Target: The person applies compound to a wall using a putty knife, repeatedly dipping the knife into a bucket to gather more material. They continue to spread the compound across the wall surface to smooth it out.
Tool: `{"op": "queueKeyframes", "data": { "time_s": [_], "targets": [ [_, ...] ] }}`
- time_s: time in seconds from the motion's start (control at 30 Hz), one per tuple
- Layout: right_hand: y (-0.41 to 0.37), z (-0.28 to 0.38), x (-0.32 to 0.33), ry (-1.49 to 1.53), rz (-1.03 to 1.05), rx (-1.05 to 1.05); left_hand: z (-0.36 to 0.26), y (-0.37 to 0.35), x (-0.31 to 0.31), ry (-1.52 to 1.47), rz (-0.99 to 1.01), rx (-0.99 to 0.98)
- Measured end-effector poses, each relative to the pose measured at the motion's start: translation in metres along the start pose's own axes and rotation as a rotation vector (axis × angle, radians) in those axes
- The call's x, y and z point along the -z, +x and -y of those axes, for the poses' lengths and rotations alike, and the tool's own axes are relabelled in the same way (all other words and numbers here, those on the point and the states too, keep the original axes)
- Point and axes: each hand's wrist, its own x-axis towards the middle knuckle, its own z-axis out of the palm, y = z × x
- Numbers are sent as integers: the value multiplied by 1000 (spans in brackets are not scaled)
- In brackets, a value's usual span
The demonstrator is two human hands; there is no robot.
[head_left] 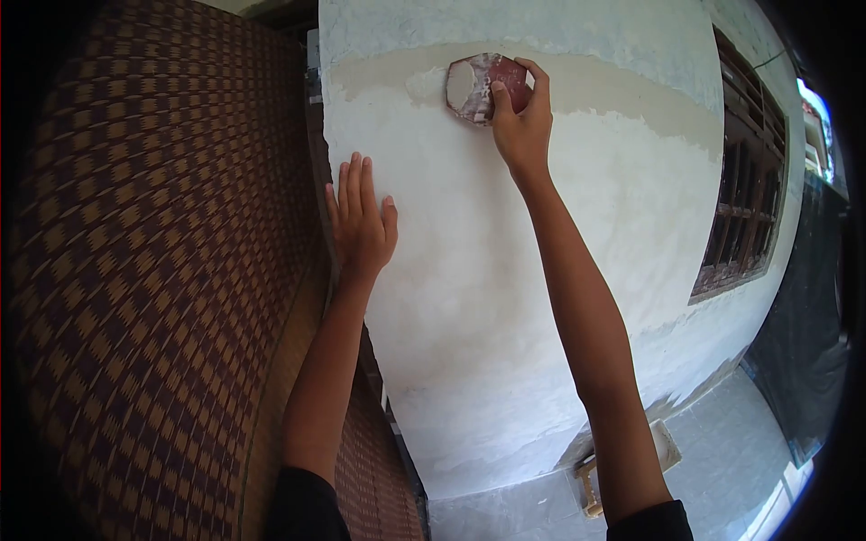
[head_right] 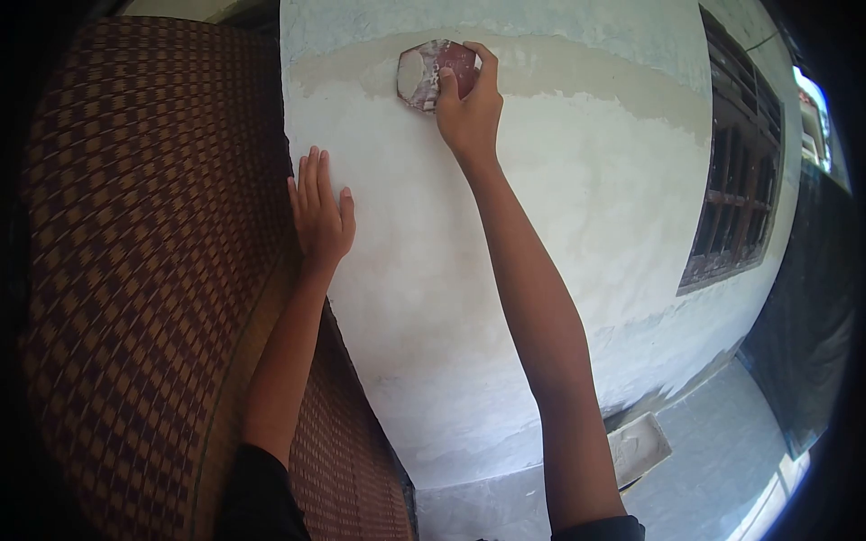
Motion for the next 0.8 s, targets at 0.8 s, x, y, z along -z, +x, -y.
{"op": "queueKeyframes", "data": {
  "time_s": [0.8],
  "targets": [
    [-20, 7, -1, -26, -17, 27, 1, 0, 0, 6, 2, -5]
  ]
}}
